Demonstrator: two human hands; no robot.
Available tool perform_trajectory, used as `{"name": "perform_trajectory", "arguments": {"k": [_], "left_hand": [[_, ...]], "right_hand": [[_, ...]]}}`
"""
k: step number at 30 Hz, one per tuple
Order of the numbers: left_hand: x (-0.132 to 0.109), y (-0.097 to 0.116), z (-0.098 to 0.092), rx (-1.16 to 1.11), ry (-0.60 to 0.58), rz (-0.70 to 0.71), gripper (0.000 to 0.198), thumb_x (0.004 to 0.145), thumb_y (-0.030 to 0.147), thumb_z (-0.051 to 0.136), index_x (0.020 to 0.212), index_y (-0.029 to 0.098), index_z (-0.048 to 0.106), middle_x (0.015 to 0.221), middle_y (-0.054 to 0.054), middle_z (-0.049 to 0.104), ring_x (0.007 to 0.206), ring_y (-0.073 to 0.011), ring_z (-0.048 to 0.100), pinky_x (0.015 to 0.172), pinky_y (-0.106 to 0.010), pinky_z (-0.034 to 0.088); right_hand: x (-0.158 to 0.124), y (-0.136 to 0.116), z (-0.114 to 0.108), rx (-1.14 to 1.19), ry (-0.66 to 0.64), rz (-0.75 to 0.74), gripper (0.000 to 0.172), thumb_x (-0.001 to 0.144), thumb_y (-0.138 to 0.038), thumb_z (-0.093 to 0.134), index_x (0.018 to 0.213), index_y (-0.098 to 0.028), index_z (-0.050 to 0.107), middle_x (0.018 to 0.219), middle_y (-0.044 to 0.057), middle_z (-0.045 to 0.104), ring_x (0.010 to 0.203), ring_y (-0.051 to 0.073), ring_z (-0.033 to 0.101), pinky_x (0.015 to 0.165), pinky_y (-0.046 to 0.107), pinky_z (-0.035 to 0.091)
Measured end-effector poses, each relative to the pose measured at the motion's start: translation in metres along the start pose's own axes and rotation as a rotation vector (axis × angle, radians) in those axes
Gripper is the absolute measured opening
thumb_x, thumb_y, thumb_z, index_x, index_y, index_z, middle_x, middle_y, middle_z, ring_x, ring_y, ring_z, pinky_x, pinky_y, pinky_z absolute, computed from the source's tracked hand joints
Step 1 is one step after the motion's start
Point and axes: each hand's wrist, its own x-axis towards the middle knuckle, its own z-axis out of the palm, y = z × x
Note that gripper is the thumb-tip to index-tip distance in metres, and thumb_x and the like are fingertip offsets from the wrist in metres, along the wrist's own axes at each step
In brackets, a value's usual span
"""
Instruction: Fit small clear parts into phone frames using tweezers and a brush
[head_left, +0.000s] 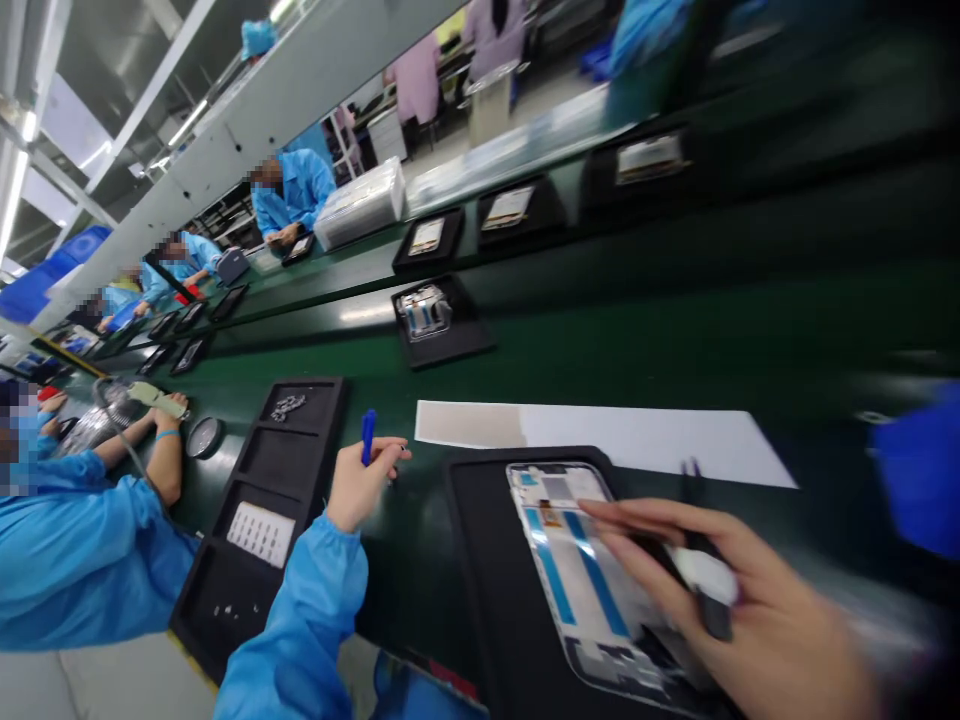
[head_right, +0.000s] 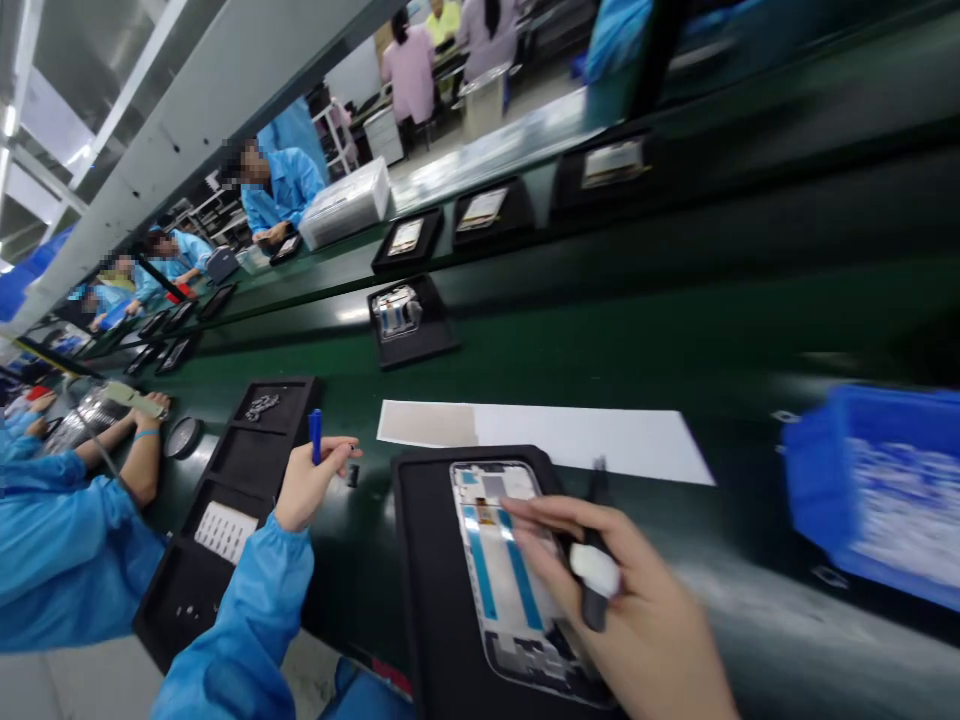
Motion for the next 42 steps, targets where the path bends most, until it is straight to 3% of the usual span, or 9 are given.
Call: {"name": "perform_trajectory", "arguments": {"k": [4, 10, 12, 15, 17, 22, 30, 36, 42], "left_hand": [[-0.013, 0.029, 0.013, -0.61, -0.201, -0.188, 0.045, 0.071, 0.05, 0.074, 0.09, 0.01, 0.07, 0.074, -0.009, 0.071, 0.042, -0.0045, 0.042, 0.037, -0.018, 0.021], [-0.031, 0.06, 0.035, -0.644, -0.337, -0.118, 0.038, 0.069, 0.049, 0.076, 0.074, 0.013, 0.066, 0.056, -0.001, 0.062, 0.038, -0.0044, 0.041, 0.036, -0.017, 0.022], [-0.035, 0.062, 0.042, -0.541, -0.187, 0.093, 0.026, 0.076, 0.04, 0.073, 0.074, 0.014, 0.068, 0.06, -0.001, 0.064, 0.043, -0.0074, 0.05, 0.04, -0.018, 0.035], [-0.038, 0.058, 0.048, -0.285, 0.183, 0.66, 0.005, 0.084, 0.021, 0.068, 0.082, 0.018, 0.072, 0.073, -0.003, 0.07, 0.06, -0.0118, 0.064, 0.054, -0.021, 0.05], [-0.038, 0.051, 0.05, -0.083, 0.342, 1.006, 0.015, 0.084, 0.011, 0.067, 0.096, 0.02, 0.072, 0.081, -0.003, 0.072, 0.068, -0.0129, 0.067, 0.061, -0.022, 0.052], [-0.031, 0.032, 0.048, 0.175, 0.321, 1.297, 0.029, 0.085, 0.006, 0.065, 0.113, 0.014, 0.066, 0.087, -0.007, 0.073, 0.071, -0.0143, 0.068, 0.06, -0.022, 0.051], [-0.034, 0.042, 0.052, 0.085, 0.33, 1.24, 0.016, 0.094, 0.023, 0.058, 0.105, 0.018, 0.068, 0.082, -0.004, 0.07, 0.067, -0.013, 0.065, 0.06, -0.023, 0.05], [-0.044, 0.058, 0.055, -0.529, 0.601, 0.828, 0.065, 0.101, 0.054, 0.021, 0.059, 0.02, 0.058, 0.059, -0.001, 0.053, 0.056, -0.0137, 0.051, 0.053, -0.028, 0.042], [-0.049, 0.06, 0.064, -0.628, 0.426, 0.642, 0.066, 0.1, 0.054, 0.026, 0.054, 0.019, 0.057, 0.059, -0.002, 0.055, 0.055, -0.0141, 0.052, 0.053, -0.028, 0.042]], "right_hand": [[0.004, -0.015, 0.0, 0.021, -0.182, -0.227, 0.022, 0.079, -0.047, 0.067, 0.089, -0.027, 0.068, 0.085, 0.004, 0.076, 0.073, 0.023, 0.073, 0.065, 0.034, 0.06], [0.006, -0.031, 0.008, 0.081, -0.278, -0.334, 0.015, 0.084, -0.028, 0.063, 0.098, -0.025, 0.066, 0.091, 0.004, 0.076, 0.081, 0.02, 0.073, 0.075, 0.032, 0.06], [0.007, -0.032, 0.009, 0.17, -0.309, -0.232, 0.019, 0.082, -0.029, 0.066, 0.1, -0.024, 0.063, 0.089, 0.004, 0.076, 0.081, 0.02, 0.074, 0.073, 0.031, 0.061], [0.012, -0.033, 0.008, 0.319, -0.405, -0.03, 0.026, 0.079, -0.034, 0.069, 0.1, -0.023, 0.058, 0.088, 0.005, 0.076, 0.082, 0.022, 0.074, 0.071, 0.032, 0.061], [0.014, -0.034, 0.006, 0.404, -0.484, 0.064, 0.028, 0.079, -0.037, 0.069, 0.099, -0.023, 0.057, 0.088, 0.006, 0.076, 0.084, 0.022, 0.074, 0.074, 0.033, 0.061], [0.014, -0.034, 0.006, 0.522, -0.552, 0.202, 0.033, 0.076, -0.043, 0.072, 0.097, -0.023, 0.055, 0.092, 0.006, 0.076, 0.092, 0.023, 0.072, 0.086, 0.037, 0.058], [0.013, -0.027, 0.007, 0.577, -0.487, 0.176, 0.031, 0.077, -0.039, 0.073, 0.096, -0.024, 0.054, 0.086, 0.004, 0.074, 0.087, 0.021, 0.073, 0.083, 0.035, 0.058], [0.014, -0.03, 0.004, 0.447, -0.477, 0.038, 0.026, 0.08, -0.038, 0.069, 0.095, -0.024, 0.054, 0.086, 0.006, 0.075, 0.085, 0.022, 0.073, 0.076, 0.034, 0.06], [0.009, -0.029, 0.007, 0.389, -0.442, -0.043, 0.023, 0.078, -0.032, 0.071, 0.094, -0.024, 0.056, 0.084, 0.004, 0.075, 0.081, 0.022, 0.074, 0.079, 0.035, 0.06]]}}
